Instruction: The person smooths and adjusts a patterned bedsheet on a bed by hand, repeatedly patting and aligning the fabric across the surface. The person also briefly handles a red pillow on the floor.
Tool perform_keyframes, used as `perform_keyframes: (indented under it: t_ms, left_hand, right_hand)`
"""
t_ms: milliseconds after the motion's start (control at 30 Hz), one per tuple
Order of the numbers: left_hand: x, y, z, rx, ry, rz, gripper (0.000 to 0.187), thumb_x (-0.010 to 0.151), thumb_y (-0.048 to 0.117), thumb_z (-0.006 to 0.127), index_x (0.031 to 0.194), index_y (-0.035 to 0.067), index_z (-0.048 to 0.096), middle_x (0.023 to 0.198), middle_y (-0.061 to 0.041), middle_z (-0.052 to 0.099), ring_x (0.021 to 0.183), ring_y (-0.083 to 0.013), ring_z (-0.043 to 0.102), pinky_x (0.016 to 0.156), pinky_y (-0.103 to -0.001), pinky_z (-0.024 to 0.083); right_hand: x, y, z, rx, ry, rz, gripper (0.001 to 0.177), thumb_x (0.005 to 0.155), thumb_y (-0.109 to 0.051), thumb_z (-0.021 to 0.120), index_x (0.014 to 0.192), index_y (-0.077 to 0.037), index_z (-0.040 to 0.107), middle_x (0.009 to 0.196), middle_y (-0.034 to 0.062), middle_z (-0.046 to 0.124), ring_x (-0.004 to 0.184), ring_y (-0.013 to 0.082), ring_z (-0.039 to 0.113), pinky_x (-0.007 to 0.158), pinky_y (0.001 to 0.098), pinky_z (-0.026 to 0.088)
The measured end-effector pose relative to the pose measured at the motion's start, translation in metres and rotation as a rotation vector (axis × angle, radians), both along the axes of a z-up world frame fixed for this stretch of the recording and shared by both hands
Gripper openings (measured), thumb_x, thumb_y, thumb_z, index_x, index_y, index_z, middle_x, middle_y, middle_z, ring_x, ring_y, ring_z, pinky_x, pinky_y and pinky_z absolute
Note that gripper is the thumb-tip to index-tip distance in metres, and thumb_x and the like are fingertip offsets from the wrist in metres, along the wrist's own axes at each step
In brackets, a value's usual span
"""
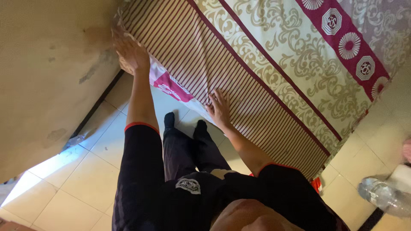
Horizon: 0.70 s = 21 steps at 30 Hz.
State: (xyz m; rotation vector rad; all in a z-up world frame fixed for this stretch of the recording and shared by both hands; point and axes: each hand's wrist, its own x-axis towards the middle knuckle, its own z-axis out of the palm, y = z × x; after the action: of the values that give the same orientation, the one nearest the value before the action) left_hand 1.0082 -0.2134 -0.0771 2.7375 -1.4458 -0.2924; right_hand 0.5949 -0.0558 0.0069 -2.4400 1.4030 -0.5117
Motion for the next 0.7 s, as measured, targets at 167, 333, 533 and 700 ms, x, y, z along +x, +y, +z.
perform_keyframes:
  t_ms: [167, 333, 533, 700]
  left_hand:
    - [0.028, -0.029, 0.028, -0.149, 0.094, 0.076, 0.072, 0.103, 0.041, 0.051, 0.161, 0.004, 0.028, 0.168, -0.020, 0.025, 0.153, -0.0424, 0.019, 0.122, -0.067, 0.006]
    - [0.049, -0.040, 0.016, -0.297, 0.117, 0.186, 0.056, 0.102, 0.035, 0.055, 0.155, 0.023, 0.043, 0.164, -0.014, 0.032, 0.152, -0.0456, 0.021, 0.115, -0.078, 0.006]
    - [0.064, -0.044, -0.010, -0.491, 0.027, 0.150, 0.037, 0.106, 0.023, 0.053, 0.141, 0.016, 0.063, 0.162, -0.021, 0.036, 0.153, -0.0420, 0.030, 0.119, -0.078, 0.011]
    - [0.085, -0.037, 0.009, -0.480, 0.141, 0.279, 0.029, 0.096, 0.021, 0.056, 0.118, 0.011, 0.072, 0.148, -0.012, 0.053, 0.147, -0.0373, 0.035, 0.116, -0.079, 0.010]
  right_hand:
    - [0.020, -0.012, 0.002, -0.135, -0.036, 0.012, 0.047, 0.088, -0.032, 0.084, 0.124, -0.009, 0.063, 0.154, 0.0143, 0.050, 0.147, 0.0344, 0.045, 0.120, 0.0714, 0.021]
    - [0.038, -0.001, 0.011, -0.007, -0.061, 0.093, 0.038, 0.084, -0.034, 0.083, 0.100, -0.006, 0.063, 0.143, 0.0178, 0.054, 0.137, 0.0367, 0.050, 0.116, 0.0728, 0.023]
    - [0.061, -0.002, 0.007, -0.102, -0.034, 0.103, 0.010, 0.092, -0.013, 0.077, 0.095, -0.007, 0.068, 0.136, 0.0064, 0.061, 0.134, 0.0267, 0.057, 0.119, 0.0689, 0.027]
    - [0.081, -0.004, 0.017, -0.097, -0.074, 0.113, 0.011, 0.088, -0.005, 0.075, 0.097, -0.009, 0.071, 0.129, 0.0052, 0.063, 0.130, 0.0251, 0.059, 0.118, 0.0636, 0.031]
